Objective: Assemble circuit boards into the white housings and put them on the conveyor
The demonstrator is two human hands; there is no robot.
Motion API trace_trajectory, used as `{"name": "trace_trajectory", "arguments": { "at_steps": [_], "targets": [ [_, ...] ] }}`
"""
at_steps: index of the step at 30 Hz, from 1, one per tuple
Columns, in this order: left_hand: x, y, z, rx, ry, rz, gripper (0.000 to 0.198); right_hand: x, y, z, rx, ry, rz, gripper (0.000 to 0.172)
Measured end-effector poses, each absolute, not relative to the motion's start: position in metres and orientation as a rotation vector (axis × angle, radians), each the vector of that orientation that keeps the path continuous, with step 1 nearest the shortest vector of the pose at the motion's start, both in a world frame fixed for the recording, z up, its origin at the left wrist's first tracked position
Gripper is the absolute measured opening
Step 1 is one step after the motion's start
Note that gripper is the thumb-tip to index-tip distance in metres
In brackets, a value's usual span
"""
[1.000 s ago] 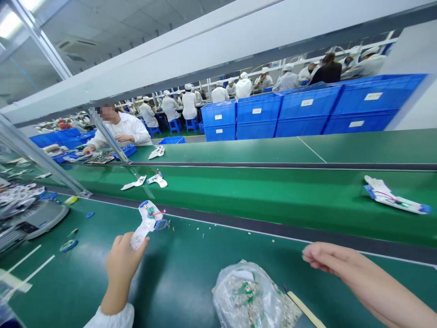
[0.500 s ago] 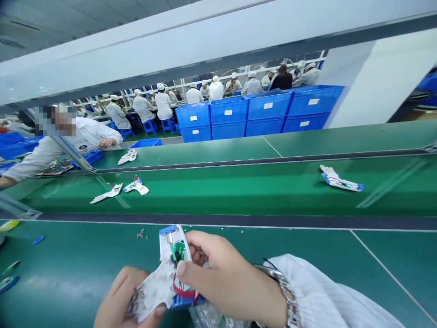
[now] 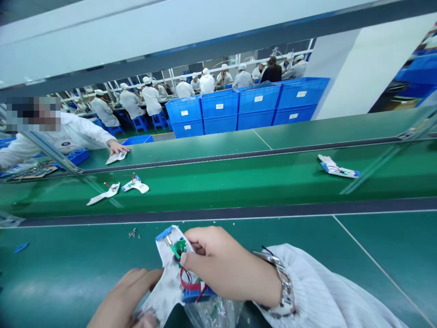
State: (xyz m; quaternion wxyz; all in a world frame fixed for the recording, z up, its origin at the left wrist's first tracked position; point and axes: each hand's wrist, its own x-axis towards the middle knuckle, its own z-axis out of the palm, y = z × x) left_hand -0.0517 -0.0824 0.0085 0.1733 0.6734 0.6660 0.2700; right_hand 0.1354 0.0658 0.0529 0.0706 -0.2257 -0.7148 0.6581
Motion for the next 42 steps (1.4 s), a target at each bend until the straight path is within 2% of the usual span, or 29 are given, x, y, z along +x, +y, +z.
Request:
{"name": "trace_trajectory", "arguments": {
  "at_steps": [3,8,14,16,19,21,30,33,35,38,42],
  "targets": [
    [-0.049,-0.064,0.026,1.648,1.778,1.03,0.046,0.133,0.07,0.047,-0.647,-2.2,2.017,0.013],
    [-0.033,-0.024,0.04,1.295,1.558,0.96,0.04,0.132,0.074,0.044,-0.541,-2.226,2.088,0.019],
    [-0.026,0.002,0.022,1.16,1.652,1.132,0.028,0.133,0.085,0.037,-0.673,-1.916,2.282,0.018],
    [-0.026,0.004,0.018,1.099,1.72,1.198,0.027,0.137,0.085,0.03,-0.756,-1.723,2.301,0.025],
    [-0.026,0.003,0.017,1.023,1.853,1.289,0.028,0.146,0.08,0.019,-0.76,-1.477,2.384,0.046],
    [-0.025,0.001,0.017,1.001,1.948,1.325,0.029,0.152,0.076,0.013,-0.707,-1.433,2.423,0.05],
    [-0.025,-0.005,0.005,1.152,2.12,1.267,0.046,0.154,0.077,0.022,-0.891,-1.425,2.059,0.028],
    [-0.023,-0.009,0.003,1.39,2.287,1.325,0.066,0.152,0.078,0.028,-0.947,-1.55,1.915,0.021],
    [-0.015,-0.012,0.003,1.848,2.367,1.263,0.056,0.15,0.076,0.029,-0.98,-1.663,1.803,0.018],
    [0.001,-0.013,0.003,2.408,2.271,1.019,0.022,0.149,0.072,0.027,-1.026,-1.799,1.654,0.016],
    [0.011,-0.011,0.003,2.289,2.2,1.004,0.026,0.151,0.067,0.023,-1.008,-1.858,1.619,0.014]
  ]
}}
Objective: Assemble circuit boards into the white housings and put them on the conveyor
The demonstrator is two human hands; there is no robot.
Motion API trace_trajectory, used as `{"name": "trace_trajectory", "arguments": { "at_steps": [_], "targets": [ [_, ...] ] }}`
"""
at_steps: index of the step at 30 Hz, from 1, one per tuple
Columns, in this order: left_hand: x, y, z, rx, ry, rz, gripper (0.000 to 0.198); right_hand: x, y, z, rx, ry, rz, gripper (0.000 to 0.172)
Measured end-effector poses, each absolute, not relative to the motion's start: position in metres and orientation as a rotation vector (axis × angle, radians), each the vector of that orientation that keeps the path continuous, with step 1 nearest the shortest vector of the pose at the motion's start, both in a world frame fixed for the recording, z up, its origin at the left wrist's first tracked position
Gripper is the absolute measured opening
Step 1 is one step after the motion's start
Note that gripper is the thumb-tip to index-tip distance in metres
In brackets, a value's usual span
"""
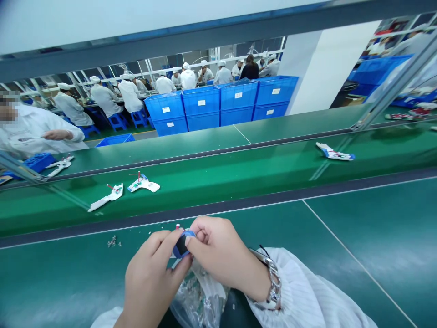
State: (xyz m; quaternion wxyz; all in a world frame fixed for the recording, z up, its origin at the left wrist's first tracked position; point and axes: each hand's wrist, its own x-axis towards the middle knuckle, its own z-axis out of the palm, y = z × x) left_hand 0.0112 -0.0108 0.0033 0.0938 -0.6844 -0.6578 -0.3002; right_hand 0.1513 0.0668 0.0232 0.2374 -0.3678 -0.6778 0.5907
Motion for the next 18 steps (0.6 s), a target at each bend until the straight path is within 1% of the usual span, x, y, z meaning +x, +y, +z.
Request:
{"name": "trace_trajectory", "arguments": {
  "at_steps": [2,3,4,6,7,8,9,11,14,16,18],
  "targets": [
    [0.008,-0.011,0.005,-2.094,-2.035,-1.034,0.029,0.153,0.066,0.023,-0.946,-1.871,1.664,0.017],
    [0.005,-0.011,0.005,-2.118,-2.107,-1.165,0.03,0.153,0.067,0.023,-0.911,-1.876,1.672,0.02],
    [0.001,-0.011,0.006,-2.123,-2.21,-1.39,0.03,0.153,0.068,0.024,-0.883,-1.874,1.661,0.024],
    [-0.006,-0.01,0.007,-2.022,-2.4,-2.074,0.027,0.152,0.07,0.025,-0.861,-1.857,1.57,0.026],
    [-0.008,-0.009,0.007,-1.919,-2.427,-2.44,0.026,0.151,0.071,0.026,-0.862,-1.858,1.498,0.023],
    [-0.01,-0.008,0.007,-1.828,-2.402,-2.726,0.025,0.15,0.071,0.027,-0.861,-1.868,1.432,0.02],
    [-0.011,-0.008,0.007,-1.772,-2.36,-2.916,0.028,0.149,0.071,0.028,-0.854,-1.884,1.382,0.016],
    [-0.012,-0.007,0.005,-1.773,-2.315,-3.051,0.036,0.147,0.069,0.03,-0.831,-1.905,1.292,0.015],
    [-0.011,-0.009,0.004,-1.734,-2.293,-3.22,0.041,0.145,0.063,0.033,-0.735,-1.891,1.196,0.016],
    [-0.01,-0.011,0.003,-1.683,-2.278,-3.315,0.043,0.145,0.059,0.034,-0.635,-1.897,1.185,0.012],
    [-0.009,-0.012,0.004,-1.63,-2.268,-3.387,0.043,0.145,0.058,0.033,-0.614,-1.873,1.215,0.013]
  ]
}}
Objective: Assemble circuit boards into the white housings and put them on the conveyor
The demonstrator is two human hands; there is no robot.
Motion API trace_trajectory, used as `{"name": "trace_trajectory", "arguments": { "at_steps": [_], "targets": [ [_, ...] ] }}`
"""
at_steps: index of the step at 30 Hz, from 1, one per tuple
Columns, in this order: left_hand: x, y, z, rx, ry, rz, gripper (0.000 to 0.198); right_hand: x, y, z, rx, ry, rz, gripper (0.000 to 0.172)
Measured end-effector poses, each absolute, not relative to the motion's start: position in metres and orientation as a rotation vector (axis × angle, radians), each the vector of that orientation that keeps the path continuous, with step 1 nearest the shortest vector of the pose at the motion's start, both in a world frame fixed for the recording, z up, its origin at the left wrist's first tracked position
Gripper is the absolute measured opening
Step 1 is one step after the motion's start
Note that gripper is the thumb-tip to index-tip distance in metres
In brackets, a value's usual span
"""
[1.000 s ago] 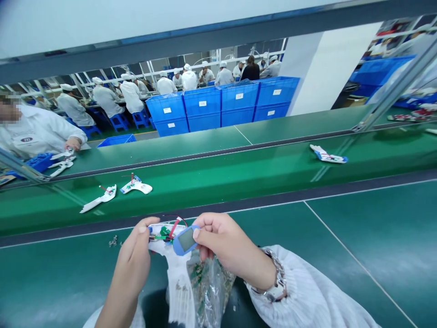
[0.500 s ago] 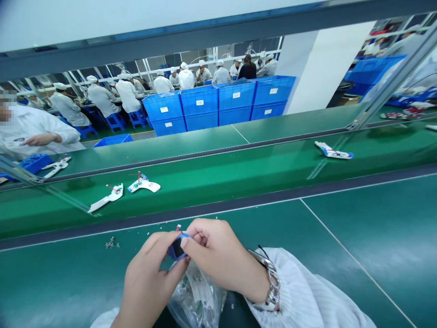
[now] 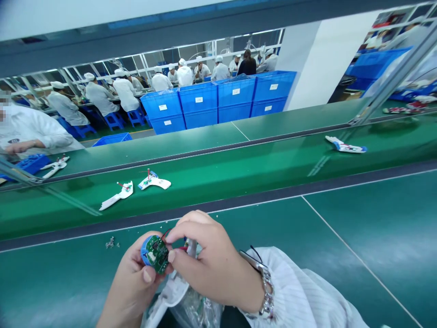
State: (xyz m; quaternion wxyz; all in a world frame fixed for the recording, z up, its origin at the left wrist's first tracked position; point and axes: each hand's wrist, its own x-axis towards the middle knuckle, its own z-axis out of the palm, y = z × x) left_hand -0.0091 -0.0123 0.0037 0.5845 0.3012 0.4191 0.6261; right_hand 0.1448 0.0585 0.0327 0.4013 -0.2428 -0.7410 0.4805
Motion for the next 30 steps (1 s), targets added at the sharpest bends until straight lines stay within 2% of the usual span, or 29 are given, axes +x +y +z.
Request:
{"name": "trace_trajectory", "arguments": {
  "at_steps": [3,7,11,18,26,30],
  "targets": [
    [-0.008,-0.013,0.006,0.654,0.956,1.486,0.042,0.148,0.063,0.025,-0.648,-1.816,1.383,0.019],
    [-0.006,-0.012,0.01,0.574,0.945,1.581,0.043,0.153,0.071,0.015,-0.389,-1.781,1.755,0.026],
    [-0.005,-0.012,0.011,0.533,0.939,1.609,0.042,0.15,0.072,0.012,-0.344,-1.761,1.759,0.014],
    [-0.006,-0.013,0.01,0.493,0.941,1.596,0.038,0.137,0.066,0.01,-0.387,-1.634,1.891,0.012],
    [-0.001,-0.01,0.009,0.488,0.958,1.609,0.038,0.144,0.067,0.02,-0.343,-1.964,1.569,0.017],
    [-0.001,-0.012,0.009,0.498,0.973,1.602,0.038,0.149,0.065,0.027,-0.294,-2.069,1.527,0.021]
  ]
}}
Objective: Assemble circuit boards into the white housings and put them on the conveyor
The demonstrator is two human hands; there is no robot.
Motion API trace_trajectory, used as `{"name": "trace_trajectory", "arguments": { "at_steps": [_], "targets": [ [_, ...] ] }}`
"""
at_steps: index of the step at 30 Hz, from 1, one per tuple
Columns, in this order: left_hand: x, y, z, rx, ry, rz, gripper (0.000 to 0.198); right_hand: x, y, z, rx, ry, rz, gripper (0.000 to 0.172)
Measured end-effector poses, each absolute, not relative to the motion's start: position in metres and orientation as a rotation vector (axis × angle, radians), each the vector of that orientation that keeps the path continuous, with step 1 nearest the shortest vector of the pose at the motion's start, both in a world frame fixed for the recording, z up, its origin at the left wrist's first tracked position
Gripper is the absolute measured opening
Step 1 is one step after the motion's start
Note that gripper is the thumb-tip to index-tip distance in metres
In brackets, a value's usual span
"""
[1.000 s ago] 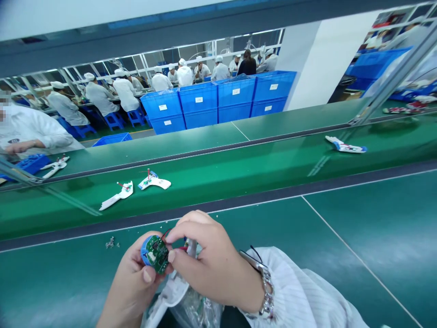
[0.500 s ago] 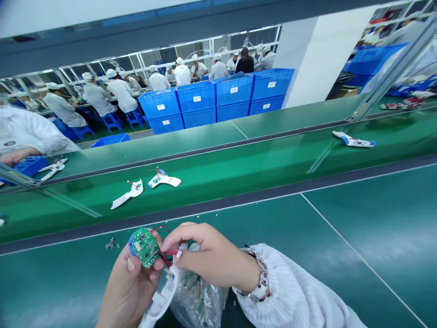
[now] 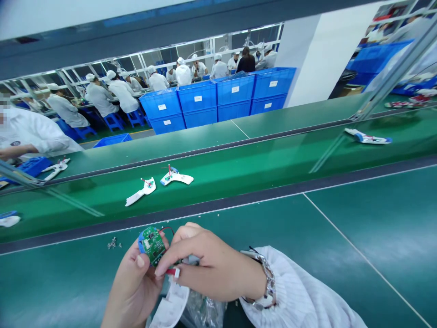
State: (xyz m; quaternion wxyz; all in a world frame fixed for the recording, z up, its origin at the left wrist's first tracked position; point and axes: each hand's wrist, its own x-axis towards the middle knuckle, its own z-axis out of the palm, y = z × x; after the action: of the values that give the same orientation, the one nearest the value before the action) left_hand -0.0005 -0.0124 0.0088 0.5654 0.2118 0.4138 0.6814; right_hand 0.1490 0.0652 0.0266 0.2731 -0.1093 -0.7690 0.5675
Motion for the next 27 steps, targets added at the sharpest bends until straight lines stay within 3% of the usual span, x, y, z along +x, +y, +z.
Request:
{"name": "trace_trajectory", "arguments": {
  "at_steps": [8,16,27],
  "targets": [
    [0.0,-0.014,0.004,0.521,0.991,1.631,0.038,0.148,0.059,0.023,-0.369,-1.958,1.619,0.018],
    [0.009,-0.018,0.015,0.538,1.147,1.678,0.043,0.143,0.062,0.026,-0.586,-1.634,1.776,0.025],
    [0.025,-0.026,0.029,0.497,1.151,1.665,0.048,0.144,0.062,0.052,-0.432,-2.207,1.035,0.026]
  ]
}}
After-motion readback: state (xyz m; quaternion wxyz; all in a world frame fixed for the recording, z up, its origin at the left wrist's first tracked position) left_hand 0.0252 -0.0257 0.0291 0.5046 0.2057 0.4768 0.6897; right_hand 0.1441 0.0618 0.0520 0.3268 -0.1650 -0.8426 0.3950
